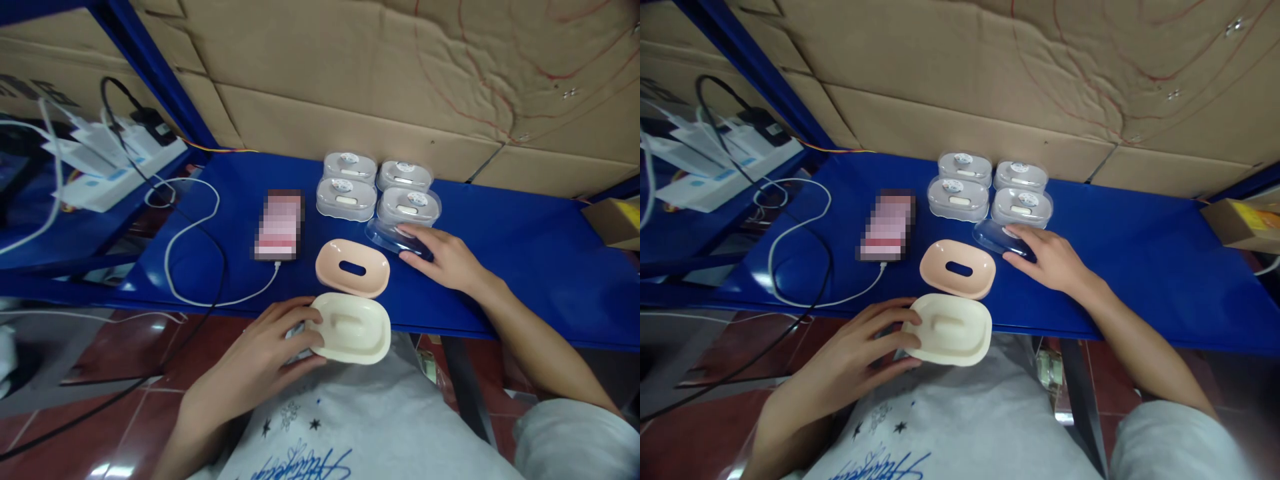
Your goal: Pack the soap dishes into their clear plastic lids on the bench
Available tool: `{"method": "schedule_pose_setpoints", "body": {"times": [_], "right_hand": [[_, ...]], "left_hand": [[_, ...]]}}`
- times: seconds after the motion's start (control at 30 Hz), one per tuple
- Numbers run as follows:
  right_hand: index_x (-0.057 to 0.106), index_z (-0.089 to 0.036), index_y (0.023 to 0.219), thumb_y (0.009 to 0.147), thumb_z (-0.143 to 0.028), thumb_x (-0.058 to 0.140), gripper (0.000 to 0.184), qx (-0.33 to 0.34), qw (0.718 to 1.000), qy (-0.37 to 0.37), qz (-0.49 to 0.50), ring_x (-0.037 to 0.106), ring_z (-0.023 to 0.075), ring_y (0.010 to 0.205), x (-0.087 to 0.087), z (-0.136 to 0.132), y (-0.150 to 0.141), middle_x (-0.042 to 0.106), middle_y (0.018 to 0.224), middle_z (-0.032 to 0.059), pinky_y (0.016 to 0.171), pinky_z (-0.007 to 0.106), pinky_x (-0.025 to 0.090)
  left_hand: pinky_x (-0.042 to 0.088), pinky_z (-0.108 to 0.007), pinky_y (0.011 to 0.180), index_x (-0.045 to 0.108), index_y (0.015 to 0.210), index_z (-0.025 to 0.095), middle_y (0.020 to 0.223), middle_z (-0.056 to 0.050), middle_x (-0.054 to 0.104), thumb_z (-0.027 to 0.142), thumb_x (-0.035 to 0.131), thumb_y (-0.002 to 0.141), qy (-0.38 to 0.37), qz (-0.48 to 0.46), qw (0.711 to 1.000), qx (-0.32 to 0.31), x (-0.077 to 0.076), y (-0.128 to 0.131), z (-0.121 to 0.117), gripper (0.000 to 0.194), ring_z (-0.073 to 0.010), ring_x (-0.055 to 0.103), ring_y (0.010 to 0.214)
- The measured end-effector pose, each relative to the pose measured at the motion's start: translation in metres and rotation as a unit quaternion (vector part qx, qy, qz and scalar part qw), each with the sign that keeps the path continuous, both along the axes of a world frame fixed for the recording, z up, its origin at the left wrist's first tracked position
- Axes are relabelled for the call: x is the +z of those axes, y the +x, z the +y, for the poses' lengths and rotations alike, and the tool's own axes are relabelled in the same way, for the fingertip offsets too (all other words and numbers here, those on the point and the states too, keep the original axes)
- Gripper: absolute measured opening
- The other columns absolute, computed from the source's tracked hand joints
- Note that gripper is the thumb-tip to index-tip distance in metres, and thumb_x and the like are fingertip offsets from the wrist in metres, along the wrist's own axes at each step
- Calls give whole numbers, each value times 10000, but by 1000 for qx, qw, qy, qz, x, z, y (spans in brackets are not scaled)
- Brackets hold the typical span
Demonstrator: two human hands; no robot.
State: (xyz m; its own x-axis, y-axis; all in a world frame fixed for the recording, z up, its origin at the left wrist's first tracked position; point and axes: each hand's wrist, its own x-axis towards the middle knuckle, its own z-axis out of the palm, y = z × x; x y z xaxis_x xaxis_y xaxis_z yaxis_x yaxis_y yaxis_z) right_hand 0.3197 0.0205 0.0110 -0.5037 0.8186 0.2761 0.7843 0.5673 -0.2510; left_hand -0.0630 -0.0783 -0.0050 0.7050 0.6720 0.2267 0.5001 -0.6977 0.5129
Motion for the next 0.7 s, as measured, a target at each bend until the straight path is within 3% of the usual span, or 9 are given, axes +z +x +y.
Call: {"method": "schedule_pose_setpoints", "body": {"times": [0.13,0.27,0.43,0.7], "right_hand": [[564,-247,1531,1095,-519,482,520,-33,998,-39,38,718,344,1280,2,-1,0,691,1476,103,1073,541,595],[558,-227,1529,1091,-527,503,534,-14,998,-35,58,668,329,1356,-4,-1,-4,674,1497,114,1138,537,552],[545,-256,1542,1089,-527,506,529,-5,997,-24,75,641,328,1386,-10,0,-9,658,1514,116,1162,561,530],[443,-268,1626,1057,-514,580,635,71,994,51,66,477,364,1531,-6,5,-17,532,1631,145,1267,631,387]], "left_hand": [[557,-460,1074,698,1094,260,1278,-65,710,272,724,991,41,-15,998,36,-12,3,10,107,-292,598,1361],[540,-491,1074,678,1120,250,1325,-86,691,238,696,1007,75,-14,996,53,-20,7,19,114,-309,597,1374],[532,-478,1063,654,1166,253,1429,-116,611,221,656,1024,80,0,995,63,-18,11,20,145,-280,637,1290],[478,-520,1143,617,1286,262,1530,-136,534,249,647,1036,65,3,996,56,-22,17,22,252,-311,544,1422]]}}
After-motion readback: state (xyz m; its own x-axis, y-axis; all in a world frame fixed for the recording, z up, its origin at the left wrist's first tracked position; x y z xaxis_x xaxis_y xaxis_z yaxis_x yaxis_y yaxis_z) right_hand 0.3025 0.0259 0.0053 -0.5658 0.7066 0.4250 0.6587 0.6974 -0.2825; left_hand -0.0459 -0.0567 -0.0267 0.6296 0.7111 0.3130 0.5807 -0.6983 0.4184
